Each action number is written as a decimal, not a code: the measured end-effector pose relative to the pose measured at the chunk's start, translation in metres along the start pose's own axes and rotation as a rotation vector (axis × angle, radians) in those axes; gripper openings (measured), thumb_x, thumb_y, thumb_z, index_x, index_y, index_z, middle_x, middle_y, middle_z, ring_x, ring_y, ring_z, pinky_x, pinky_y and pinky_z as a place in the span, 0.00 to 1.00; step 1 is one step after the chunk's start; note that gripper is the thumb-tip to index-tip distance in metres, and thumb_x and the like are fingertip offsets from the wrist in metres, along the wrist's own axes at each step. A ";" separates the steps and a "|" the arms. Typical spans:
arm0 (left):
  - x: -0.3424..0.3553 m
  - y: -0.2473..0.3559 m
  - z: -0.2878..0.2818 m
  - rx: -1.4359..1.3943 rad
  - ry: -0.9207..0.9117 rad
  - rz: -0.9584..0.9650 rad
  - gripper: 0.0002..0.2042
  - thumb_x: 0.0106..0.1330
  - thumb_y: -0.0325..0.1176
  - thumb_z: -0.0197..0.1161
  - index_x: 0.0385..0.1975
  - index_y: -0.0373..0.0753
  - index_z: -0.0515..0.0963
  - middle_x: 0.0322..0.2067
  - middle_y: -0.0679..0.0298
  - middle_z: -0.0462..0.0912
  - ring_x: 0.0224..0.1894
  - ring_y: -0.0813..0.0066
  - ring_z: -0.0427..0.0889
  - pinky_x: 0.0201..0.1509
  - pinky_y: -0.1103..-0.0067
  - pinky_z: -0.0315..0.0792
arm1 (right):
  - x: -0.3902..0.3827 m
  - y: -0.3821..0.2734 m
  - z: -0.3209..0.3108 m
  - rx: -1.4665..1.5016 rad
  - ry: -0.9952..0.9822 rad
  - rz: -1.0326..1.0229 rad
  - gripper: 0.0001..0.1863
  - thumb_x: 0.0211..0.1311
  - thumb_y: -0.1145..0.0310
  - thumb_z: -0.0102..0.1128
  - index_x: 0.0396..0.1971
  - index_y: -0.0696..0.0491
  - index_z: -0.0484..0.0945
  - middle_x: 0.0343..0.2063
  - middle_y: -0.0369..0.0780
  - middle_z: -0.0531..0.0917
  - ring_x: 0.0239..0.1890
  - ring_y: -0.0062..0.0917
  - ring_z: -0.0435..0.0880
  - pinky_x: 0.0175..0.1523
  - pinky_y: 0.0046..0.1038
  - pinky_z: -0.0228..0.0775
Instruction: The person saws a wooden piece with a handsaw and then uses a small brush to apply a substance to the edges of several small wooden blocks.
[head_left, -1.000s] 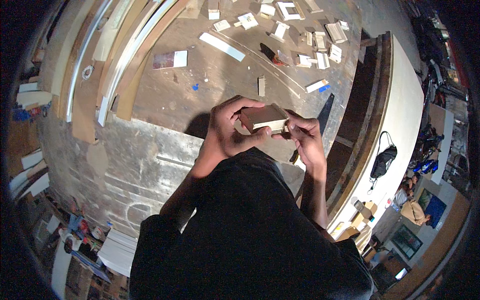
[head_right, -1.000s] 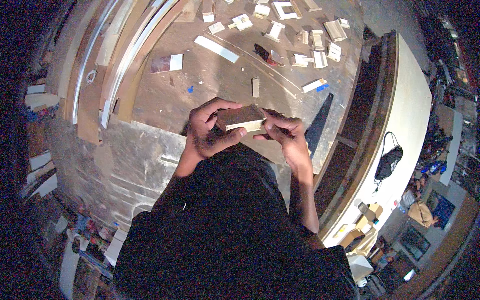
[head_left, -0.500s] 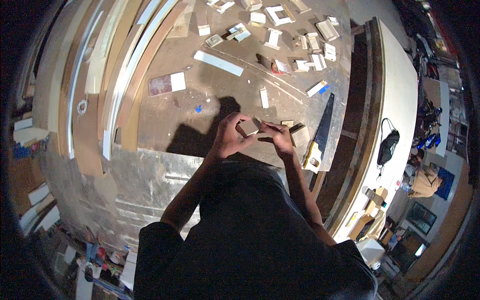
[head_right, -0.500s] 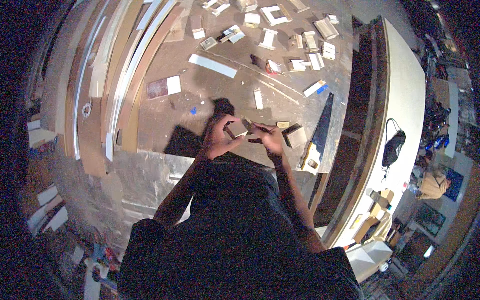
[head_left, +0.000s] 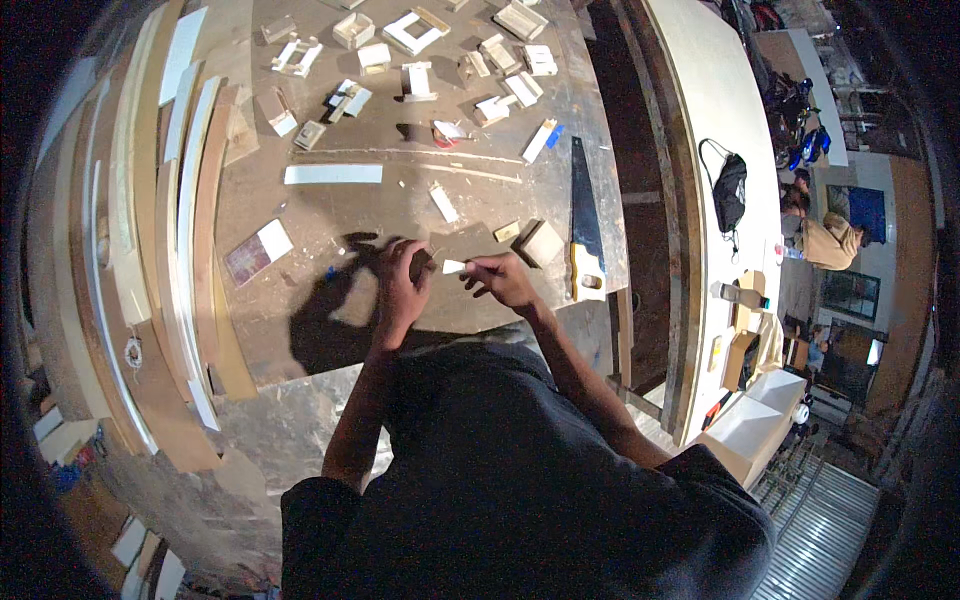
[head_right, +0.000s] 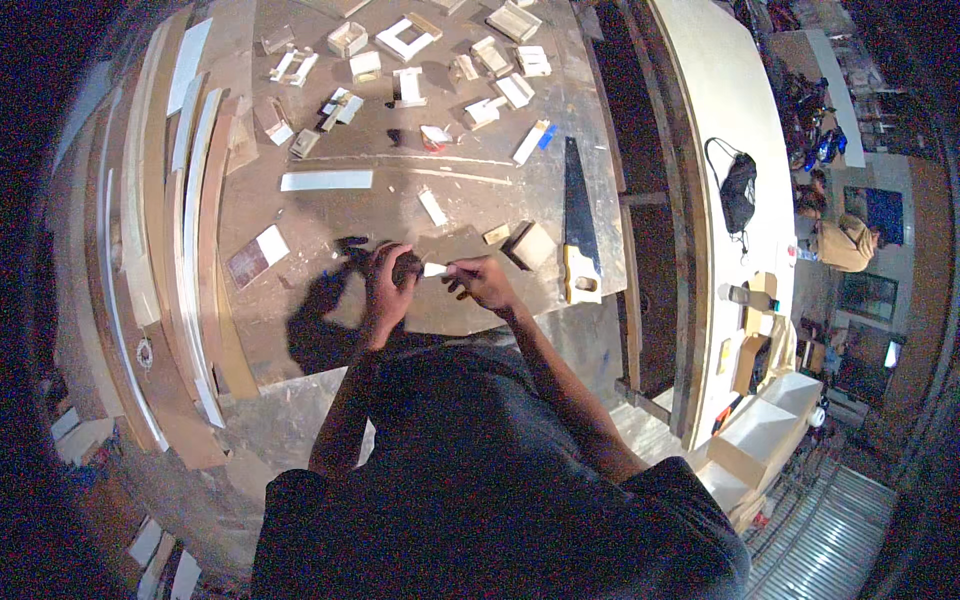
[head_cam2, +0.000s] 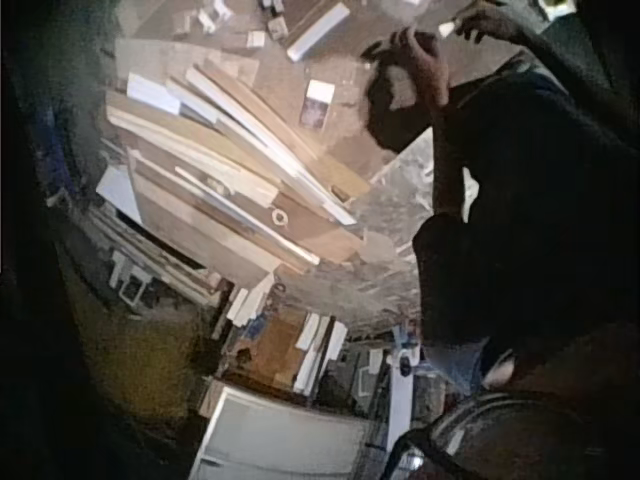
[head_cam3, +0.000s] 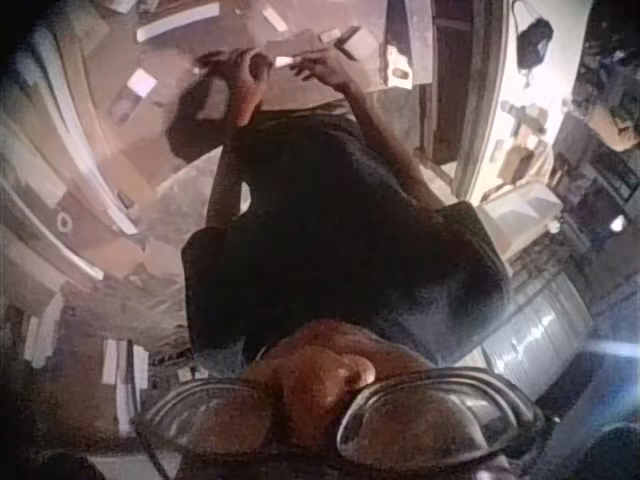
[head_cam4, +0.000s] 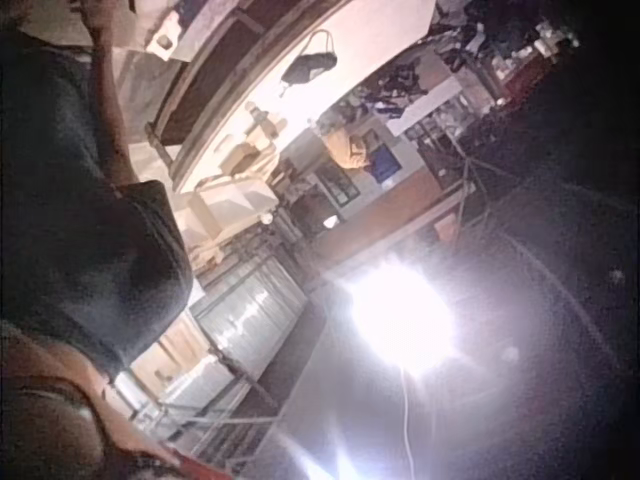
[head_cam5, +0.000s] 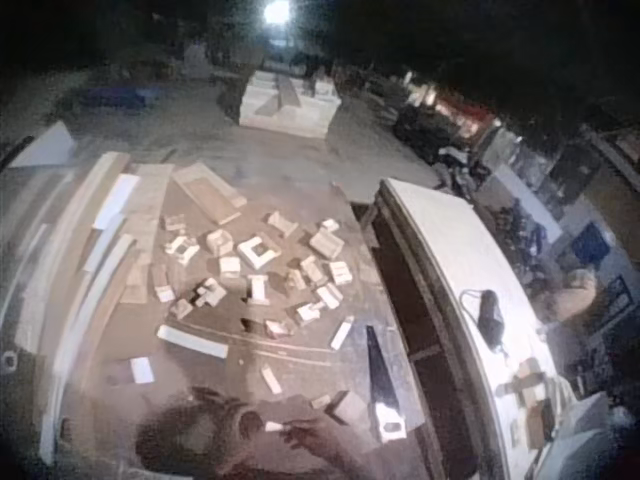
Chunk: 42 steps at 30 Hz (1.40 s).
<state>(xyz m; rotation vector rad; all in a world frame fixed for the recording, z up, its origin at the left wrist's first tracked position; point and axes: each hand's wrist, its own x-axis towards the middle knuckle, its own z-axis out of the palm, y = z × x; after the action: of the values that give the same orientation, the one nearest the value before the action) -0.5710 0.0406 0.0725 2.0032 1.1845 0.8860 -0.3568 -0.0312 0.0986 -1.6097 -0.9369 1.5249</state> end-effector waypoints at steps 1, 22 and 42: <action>0.002 0.003 -0.005 0.002 -0.010 -0.006 0.21 0.58 0.26 0.65 0.53 0.38 0.76 0.46 0.53 0.79 0.52 0.54 0.79 0.57 0.63 0.72 | 0.000 -0.009 0.001 0.022 -0.076 -0.008 0.14 0.70 0.63 0.58 0.44 0.59 0.83 0.32 0.39 0.86 0.32 0.22 0.85 0.34 0.26 0.81; -0.001 0.075 -0.002 -1.317 -0.244 -0.506 0.17 0.58 0.20 0.68 0.49 0.33 0.81 0.48 0.61 0.84 0.47 0.77 0.81 0.54 0.79 0.73 | -0.007 -0.100 -0.033 -0.053 -0.289 -0.047 0.09 0.60 0.68 0.71 0.32 0.58 0.83 0.25 0.35 0.83 0.27 0.15 0.78 0.32 0.21 0.69; 0.017 0.073 -0.039 -1.324 -0.321 -0.522 0.34 0.56 0.37 0.76 0.62 0.37 0.69 0.47 0.63 0.78 0.47 0.75 0.79 0.53 0.76 0.75 | 0.163 -0.097 -0.078 -0.649 0.381 -0.582 0.22 0.44 0.64 0.80 0.40 0.54 0.83 0.28 0.45 0.84 0.23 0.33 0.83 0.34 0.33 0.76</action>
<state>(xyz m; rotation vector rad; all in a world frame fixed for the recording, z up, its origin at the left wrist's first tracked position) -0.5616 0.0344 0.1562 0.6677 0.5629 0.7087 -0.2758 0.1565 0.1096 -1.7391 -1.5926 0.5088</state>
